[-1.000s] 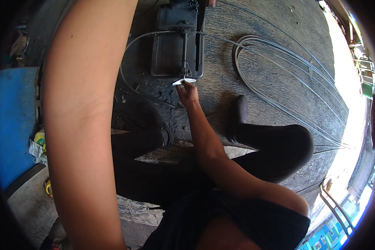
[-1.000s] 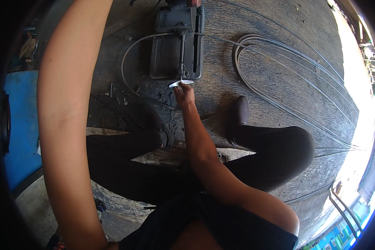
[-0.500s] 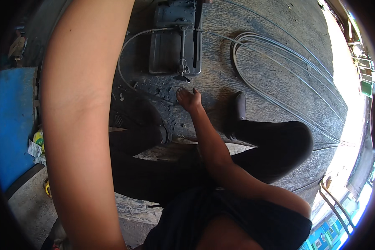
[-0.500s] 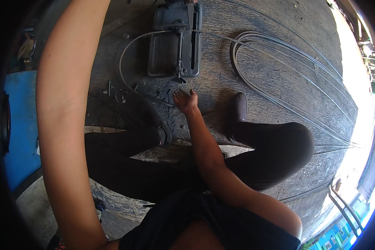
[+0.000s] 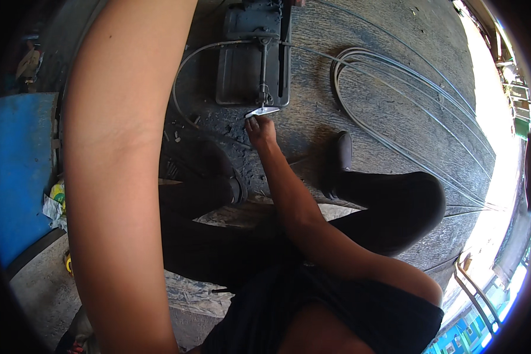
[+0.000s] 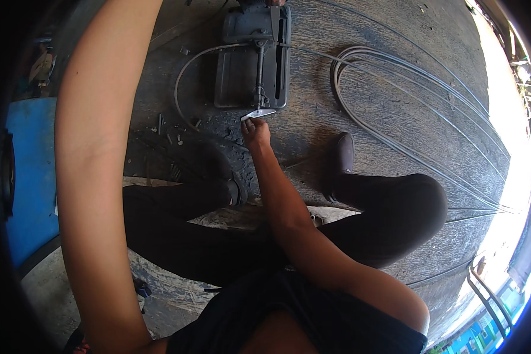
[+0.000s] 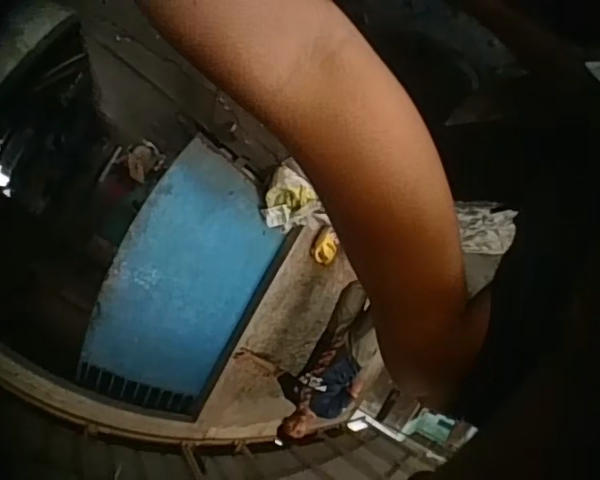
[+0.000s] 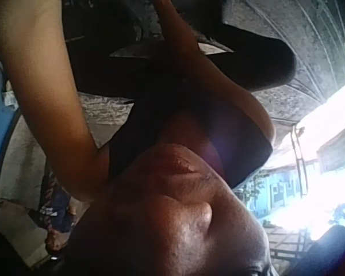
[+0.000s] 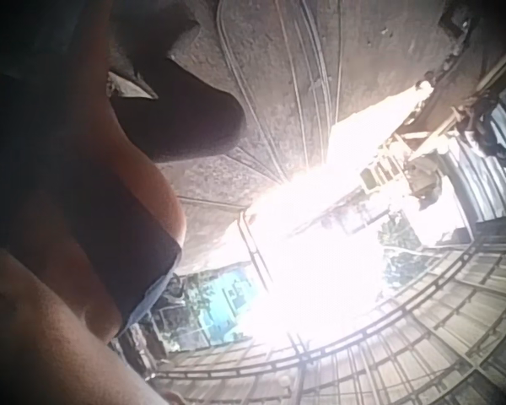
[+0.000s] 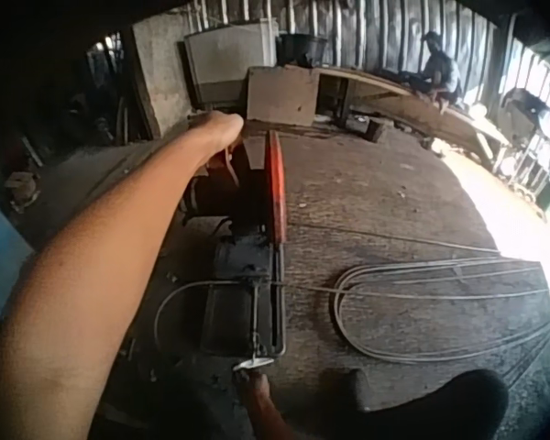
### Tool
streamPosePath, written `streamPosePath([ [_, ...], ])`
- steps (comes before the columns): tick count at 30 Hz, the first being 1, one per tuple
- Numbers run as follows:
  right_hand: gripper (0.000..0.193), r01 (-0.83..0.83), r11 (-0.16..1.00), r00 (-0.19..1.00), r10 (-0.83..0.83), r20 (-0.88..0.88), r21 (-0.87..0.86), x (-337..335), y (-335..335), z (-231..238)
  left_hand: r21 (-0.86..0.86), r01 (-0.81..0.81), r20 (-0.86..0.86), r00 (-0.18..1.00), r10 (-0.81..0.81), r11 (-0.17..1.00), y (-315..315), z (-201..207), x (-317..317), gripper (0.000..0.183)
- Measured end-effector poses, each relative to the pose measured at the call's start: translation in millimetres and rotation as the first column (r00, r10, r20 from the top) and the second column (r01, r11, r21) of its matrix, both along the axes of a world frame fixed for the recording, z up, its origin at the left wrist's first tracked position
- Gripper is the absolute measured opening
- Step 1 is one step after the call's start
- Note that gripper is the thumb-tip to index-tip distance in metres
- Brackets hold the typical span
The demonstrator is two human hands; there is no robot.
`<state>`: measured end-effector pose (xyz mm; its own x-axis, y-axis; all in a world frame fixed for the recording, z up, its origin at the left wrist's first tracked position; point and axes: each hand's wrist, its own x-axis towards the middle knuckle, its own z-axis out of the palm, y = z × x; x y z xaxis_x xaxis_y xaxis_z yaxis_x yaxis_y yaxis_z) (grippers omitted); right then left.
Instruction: Using a metal chop saw to cut lengths of rebar on a fabrication floor.
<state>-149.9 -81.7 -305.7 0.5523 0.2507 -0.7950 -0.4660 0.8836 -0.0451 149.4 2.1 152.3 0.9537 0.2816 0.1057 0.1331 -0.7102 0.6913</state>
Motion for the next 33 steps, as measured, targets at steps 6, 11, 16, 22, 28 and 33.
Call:
streamPosePath([
  [6, 0.031, -0.064, 0.996, 0.998, 0.063, 0.025, 0.066, 5, -24, 1, 0.03, 0.004, 0.011, 1.0, -0.004, 1.0, 2, 0, 2, 0.042],
  [11, 0.032, -0.162, 0.651, 0.911, 0.388, 0.141, -0.742, 17, -8, 3, 0.06, -0.064, 0.074, 0.995, 0.059, 0.996, 4, -6, 14, 0.051],
  [16, 0.04, -0.008, 0.359, 0.776, 0.591, 0.221, -0.933, -4, -16, 6, 0.099, -0.027, 0.062, 0.998, 0.021, 0.995, 9, -6, 17, 0.051],
  [22, 0.055, -0.4, 0.907, 0.89, 0.419, 0.18, -0.13, -14, -54, -1, -0.015, -0.051, 0.011, 0.999, 0.051, 0.999, -3, -2, 7, 0.041],
  [28, 0.052, -0.163, 0.931, 0.982, 0.185, -0.036, 0.326, 9, -38, -12, -0.014, -0.034, -0.026, 0.999, 0.034, 0.999, -5, 0, 3, 0.032],
  [33, 0.027, -0.212, 0.966, 0.976, 0.217, 0.016, -0.149, 18, -14, 0, -0.018, 0.043, 0.059, 0.997, -0.042, 0.999, 6, -5, -2, 0.031],
])
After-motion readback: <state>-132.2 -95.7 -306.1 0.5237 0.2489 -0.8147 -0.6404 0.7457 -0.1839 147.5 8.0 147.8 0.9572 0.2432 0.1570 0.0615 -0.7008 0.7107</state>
